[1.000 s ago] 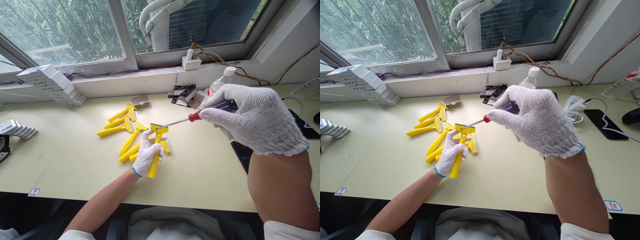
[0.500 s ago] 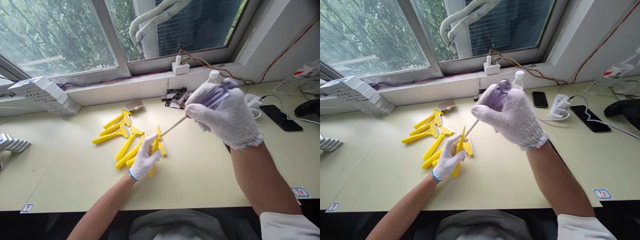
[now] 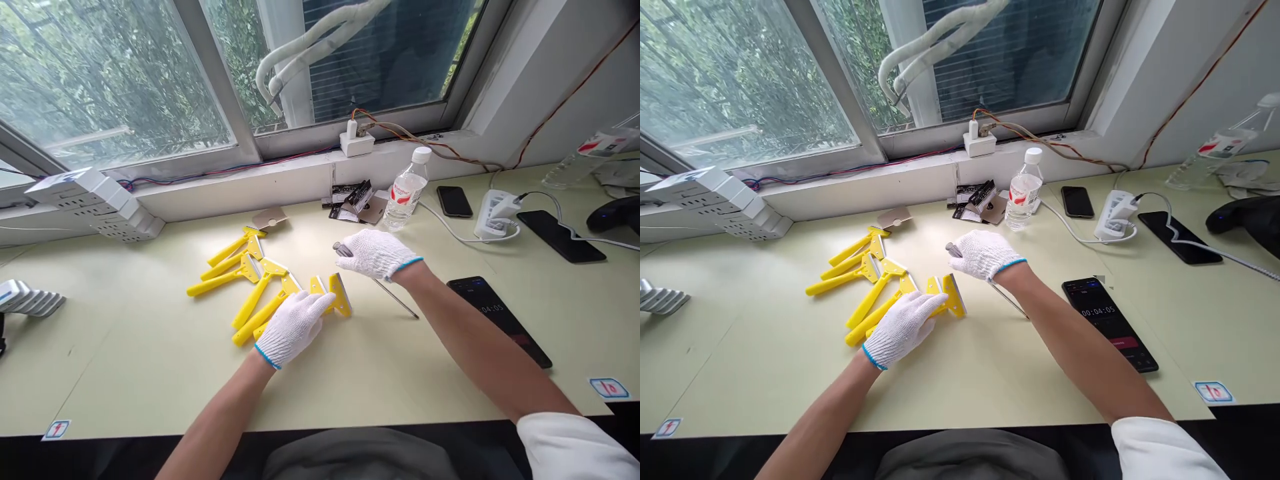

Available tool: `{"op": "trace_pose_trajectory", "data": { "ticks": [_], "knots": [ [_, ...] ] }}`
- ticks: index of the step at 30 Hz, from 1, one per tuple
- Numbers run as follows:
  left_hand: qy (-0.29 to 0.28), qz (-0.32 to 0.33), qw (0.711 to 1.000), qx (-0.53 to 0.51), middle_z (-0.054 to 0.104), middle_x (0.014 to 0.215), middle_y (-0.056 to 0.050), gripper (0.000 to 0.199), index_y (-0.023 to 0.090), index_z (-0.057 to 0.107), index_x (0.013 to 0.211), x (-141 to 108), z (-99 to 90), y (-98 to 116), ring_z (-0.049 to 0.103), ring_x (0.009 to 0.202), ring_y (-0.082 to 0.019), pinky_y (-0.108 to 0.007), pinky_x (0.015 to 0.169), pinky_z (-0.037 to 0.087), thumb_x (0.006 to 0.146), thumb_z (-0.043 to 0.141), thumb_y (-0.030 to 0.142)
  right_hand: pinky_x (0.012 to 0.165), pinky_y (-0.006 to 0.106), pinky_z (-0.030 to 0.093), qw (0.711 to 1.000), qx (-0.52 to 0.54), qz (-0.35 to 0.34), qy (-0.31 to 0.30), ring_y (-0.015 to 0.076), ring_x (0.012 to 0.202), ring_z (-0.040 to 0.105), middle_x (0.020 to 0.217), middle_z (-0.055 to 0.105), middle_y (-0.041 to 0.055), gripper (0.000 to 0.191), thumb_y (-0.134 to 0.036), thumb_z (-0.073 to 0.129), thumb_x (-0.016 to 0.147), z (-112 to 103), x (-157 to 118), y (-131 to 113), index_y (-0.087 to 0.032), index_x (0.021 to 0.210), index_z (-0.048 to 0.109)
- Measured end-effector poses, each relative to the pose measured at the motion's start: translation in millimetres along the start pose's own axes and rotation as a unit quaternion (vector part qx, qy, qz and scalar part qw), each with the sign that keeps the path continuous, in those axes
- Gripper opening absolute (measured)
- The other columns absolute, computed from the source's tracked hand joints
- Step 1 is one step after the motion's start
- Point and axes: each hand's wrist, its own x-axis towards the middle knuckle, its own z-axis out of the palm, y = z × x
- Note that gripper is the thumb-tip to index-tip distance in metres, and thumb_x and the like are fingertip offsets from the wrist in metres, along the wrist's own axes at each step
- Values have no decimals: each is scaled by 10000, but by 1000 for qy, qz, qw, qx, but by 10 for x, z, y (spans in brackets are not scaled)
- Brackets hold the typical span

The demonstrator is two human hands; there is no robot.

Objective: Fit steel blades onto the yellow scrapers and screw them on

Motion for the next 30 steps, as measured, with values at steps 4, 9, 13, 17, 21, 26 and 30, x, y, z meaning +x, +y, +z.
{"op": "trace_pose_trajectory", "data": {
  "ticks": [4, 9, 13, 17, 21, 26, 30],
  "knots": [
    [8, -48, 998, 30, 766, 1283, -82, 487, 336, 647, 1376, 26, -96, -97, 673, 1184, -344, -534, 1012, 529, 974, 581, 69, 723, 362, 408, 999, -11, 44, 8, 277, 835, 697, 948, 780, 162, 250, -365, 620, 1008, 471, 299, 196, -182, 987, 789],
    [11, -187, 978, 93, 654, 1489, -132, 526, 333, 635, 1451, -14, -230, -339, 558, 1377, -422, -613, 1104, 455, 951, 704, 183, 941, 439, 464, 993, -3, 71, 94, 351, 1132, 656, 1252, 730, 264, 325, -219, 480, 1056, 976, 529, 206, -129, 1232, 738],
    [20, -304, 940, 155, 608, 1537, -175, 517, 270, 621, 1502, -51, -277, -580, 537, 1385, -447, -603, 1086, 459, 996, 696, 345, 1028, 466, 442, 987, 18, 55, 153, 352, 1167, 612, 1234, 739, 219, 351, -214, 484, 1050, 1208, 637, 164, -191, 1314, 714],
    [34, -354, 913, 202, 577, 1573, -204, 519, 216, 620, 1515, -73, -221, -775, 553, 1355, -446, -579, 1068, 463, 1053, 602, 450, 1046, 431, 431, 981, 42, 27, 187, 336, 1174, 602, 1236, 745, 186, 323, -333, 524, 1063, 1274, 662, 204, -175, 1265, 721],
    [52, -339, 912, 226, 569, 1587, -224, 508, 183, 628, 1507, -42, -124, -750, 511, 1415, -448, -616, 1130, 416, 1063, 567, 422, 1043, 403, 420, 978, 54, 11, 201, 311, 1150, 605, 1197, 754, 164, 301, -352, 496, 1086, 1267, 650, 231, -177, 1142, 734],
    [69, -272, 943, 180, 607, 1565, -212, 508, 182, 628, 1496, 30, -30, -524, 456, 1509, -450, -643, 1216, 337, 1013, 635, 341, 1005, 398, 421, 977, 52, 11, 208, 310, 1122, 603, 1188, 751, 158, 283, -355, 522, 1083, 1277, 668, 226, -175, 1133, 735],
    [31, -148, 987, 60, 726, 1369, -174, 440, 219, 657, 1448, 61, 19, -332, 629, 1297, -398, -572, 1100, 466, 1014, 613, 275, 1005, 401, 419, 977, 49, 10, 208, 312, 1124, 603, 1180, 754, 159, 285, -346, 512, 1090, 1272, 677, 226, -180, 1132, 740]
  ]
}}
